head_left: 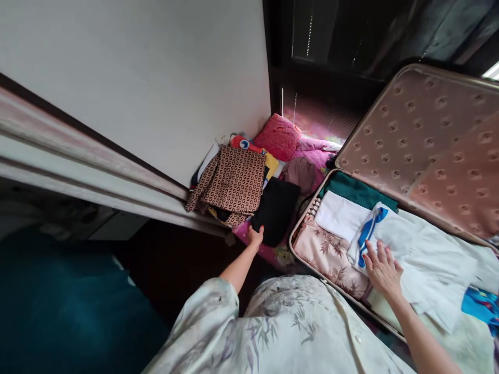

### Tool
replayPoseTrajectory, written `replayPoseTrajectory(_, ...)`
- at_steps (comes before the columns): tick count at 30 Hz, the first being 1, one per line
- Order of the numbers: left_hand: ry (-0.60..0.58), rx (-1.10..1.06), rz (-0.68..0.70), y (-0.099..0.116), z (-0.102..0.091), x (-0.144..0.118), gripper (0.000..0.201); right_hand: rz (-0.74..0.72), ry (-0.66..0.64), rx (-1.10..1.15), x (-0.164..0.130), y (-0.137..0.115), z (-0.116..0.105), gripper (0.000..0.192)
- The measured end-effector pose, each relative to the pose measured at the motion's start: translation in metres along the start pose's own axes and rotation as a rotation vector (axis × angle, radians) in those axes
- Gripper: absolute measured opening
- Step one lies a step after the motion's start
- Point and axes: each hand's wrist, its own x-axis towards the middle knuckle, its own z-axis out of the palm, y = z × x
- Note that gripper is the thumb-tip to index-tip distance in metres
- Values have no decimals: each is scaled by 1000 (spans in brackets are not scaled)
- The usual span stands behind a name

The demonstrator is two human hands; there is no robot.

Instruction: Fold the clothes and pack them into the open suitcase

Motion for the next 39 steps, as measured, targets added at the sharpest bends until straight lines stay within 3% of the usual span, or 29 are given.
replayPoseTrajectory(3,-64,-32,-59,-11,8,36,79,18,-10,-18,2,4,2,62)
replayPoseTrajectory(5,-151,-71,-86,-13,15,52,83,19,-25,-35,2,4,2,65)
replayPoseTrajectory(10,-414,-196,-104,-13,18,74,52,54,-74,-59,2,2,-1,67)
replayPoseTrajectory(13,-507,-264,-99,-9,11,74,48,69,-107,-60,3,1,-1,65)
replayPoseTrajectory(18,-723,-328,-194,14,2,63,25,96,-101,-57,3,1,1,62)
replayPoseTrajectory(21,-791,-375,-214,34,-4,54,16,101,-103,-39,3,0,0,61)
replayPoseTrajectory(26,-842,-485,-173,64,-40,34,11,95,-110,-28,5,-1,-2,62)
replayPoseTrajectory(31,-917,-614,-48,86,-102,7,30,99,-93,-20,5,-4,-2,59)
replayPoseTrajectory(34,-889,-695,32,99,-134,-19,44,94,-82,-12,5,-6,-2,57)
replayPoseTrajectory(37,-871,-783,124,117,-148,-52,55,87,-68,-4,5,-8,-2,56)
replayPoseTrajectory(39,-916,-806,180,135,-144,-73,61,83,-64,3,5,-8,-2,55)
